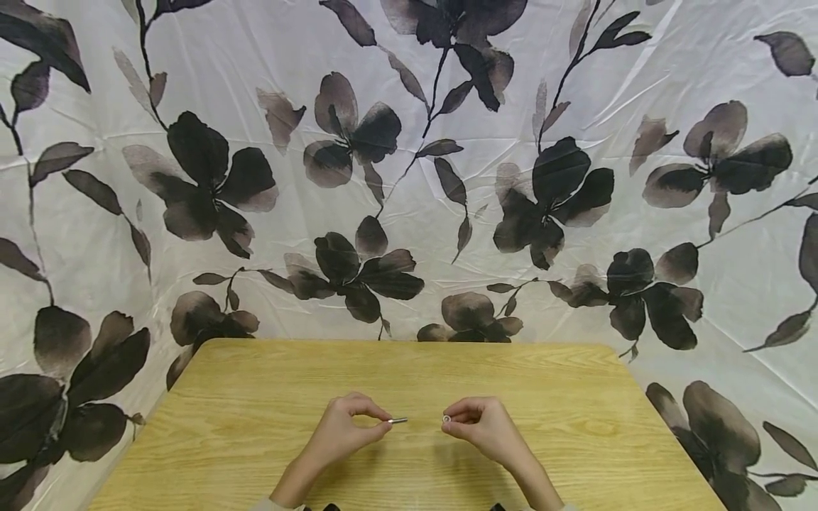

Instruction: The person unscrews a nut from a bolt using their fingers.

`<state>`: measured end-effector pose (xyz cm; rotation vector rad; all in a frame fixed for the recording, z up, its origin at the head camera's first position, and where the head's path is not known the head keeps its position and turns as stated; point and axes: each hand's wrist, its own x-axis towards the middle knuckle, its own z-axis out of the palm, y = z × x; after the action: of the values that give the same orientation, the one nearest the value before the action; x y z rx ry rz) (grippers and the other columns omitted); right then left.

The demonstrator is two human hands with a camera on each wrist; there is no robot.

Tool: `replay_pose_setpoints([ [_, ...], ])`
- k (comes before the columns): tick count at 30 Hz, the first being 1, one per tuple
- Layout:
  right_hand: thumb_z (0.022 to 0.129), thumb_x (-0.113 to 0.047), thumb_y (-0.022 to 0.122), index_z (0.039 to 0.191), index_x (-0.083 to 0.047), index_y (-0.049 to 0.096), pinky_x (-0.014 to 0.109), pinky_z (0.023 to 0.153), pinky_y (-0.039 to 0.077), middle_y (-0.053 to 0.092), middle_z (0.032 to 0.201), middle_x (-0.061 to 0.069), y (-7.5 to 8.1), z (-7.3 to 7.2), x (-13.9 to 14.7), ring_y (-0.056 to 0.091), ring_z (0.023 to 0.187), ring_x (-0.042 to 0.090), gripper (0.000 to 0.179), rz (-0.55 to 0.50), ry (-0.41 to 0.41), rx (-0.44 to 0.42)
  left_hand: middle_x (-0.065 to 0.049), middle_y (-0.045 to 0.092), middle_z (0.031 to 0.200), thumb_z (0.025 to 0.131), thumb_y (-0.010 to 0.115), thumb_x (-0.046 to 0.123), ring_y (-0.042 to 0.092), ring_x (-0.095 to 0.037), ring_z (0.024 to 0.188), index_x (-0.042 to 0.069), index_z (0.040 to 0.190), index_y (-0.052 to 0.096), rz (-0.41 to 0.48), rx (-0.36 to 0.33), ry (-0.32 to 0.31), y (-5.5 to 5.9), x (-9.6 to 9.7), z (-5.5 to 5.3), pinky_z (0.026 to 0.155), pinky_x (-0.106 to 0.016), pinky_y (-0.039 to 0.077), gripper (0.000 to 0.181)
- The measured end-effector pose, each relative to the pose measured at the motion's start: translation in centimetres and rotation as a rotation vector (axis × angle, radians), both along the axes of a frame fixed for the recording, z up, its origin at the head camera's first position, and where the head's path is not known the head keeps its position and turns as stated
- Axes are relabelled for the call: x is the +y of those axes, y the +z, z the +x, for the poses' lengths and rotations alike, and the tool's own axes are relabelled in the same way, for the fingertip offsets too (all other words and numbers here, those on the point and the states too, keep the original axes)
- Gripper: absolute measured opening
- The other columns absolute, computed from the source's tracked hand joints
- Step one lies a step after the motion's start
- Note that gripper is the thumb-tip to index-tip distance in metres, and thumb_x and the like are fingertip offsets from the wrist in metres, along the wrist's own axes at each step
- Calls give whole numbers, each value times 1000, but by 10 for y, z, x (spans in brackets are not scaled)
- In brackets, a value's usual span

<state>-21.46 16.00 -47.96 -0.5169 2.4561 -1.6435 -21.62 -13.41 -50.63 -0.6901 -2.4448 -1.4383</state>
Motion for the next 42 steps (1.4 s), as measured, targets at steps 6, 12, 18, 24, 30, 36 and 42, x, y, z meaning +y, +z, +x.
replay_pose_setpoints([
  [6,91,-14,80,102,1,78,23,65,54,76,88,6,-15,-7,-8,67,73,9,20,57,-7,42,14,73,87,84,87,21,66,-8,89,28,85,81,-21,-57,6,-13,6,-8,85,-33,56,10],
  [12,88,-11,82,97,2,79,21,62,50,74,83,6,-29,-10,-16,61,68,5,16,85,-15,58,15,72,85,82,88,23,63,-6,90,27,82,81,-74,-135,23,-25,10,-11,86,-35,53,8],
  [18,87,-10,83,94,0,80,20,55,47,75,81,7,-37,-13,-22,58,63,4,13,85,-11,51,15,70,85,80,87,21,61,-9,86,27,80,82,-106,-177,0,-31,14,-13,80,-30,49,7],
  [24,86,-10,83,93,-2,81,19,50,45,76,79,5,-45,-12,-29,57,56,5,11,79,-10,1,12,70,84,81,86,20,58,-10,81,24,81,82,-113,-208,-36,-36,16,-13,73,-25,46,6],
  [30,83,-8,86,89,-4,82,19,52,46,75,78,5,-52,-10,-34,59,61,7,9,84,-15,-11,11,74,84,83,85,17,63,-6,83,18,85,82,-114,-248,-94,-34,18,-13,77,-25,50,4],
  [36,83,-10,86,89,-8,83,21,59,50,74,78,-1,-56,-9,-35,61,68,8,7,148,-24,-18,10,76,79,84,83,11,69,-1,72,14,85,82,-120,-265,-118,-34,21,-14,68,-21,54,3],
  [42,83,-8,86,89,-6,83,21,57,48,73,77,-1,-58,-9,-38,59,66,7,7,152,-23,-7,9,77,80,82,84,9,70,-2,72,16,84,82,-117,-246,-107,-34,21,-13,68,-21,54,7],
])
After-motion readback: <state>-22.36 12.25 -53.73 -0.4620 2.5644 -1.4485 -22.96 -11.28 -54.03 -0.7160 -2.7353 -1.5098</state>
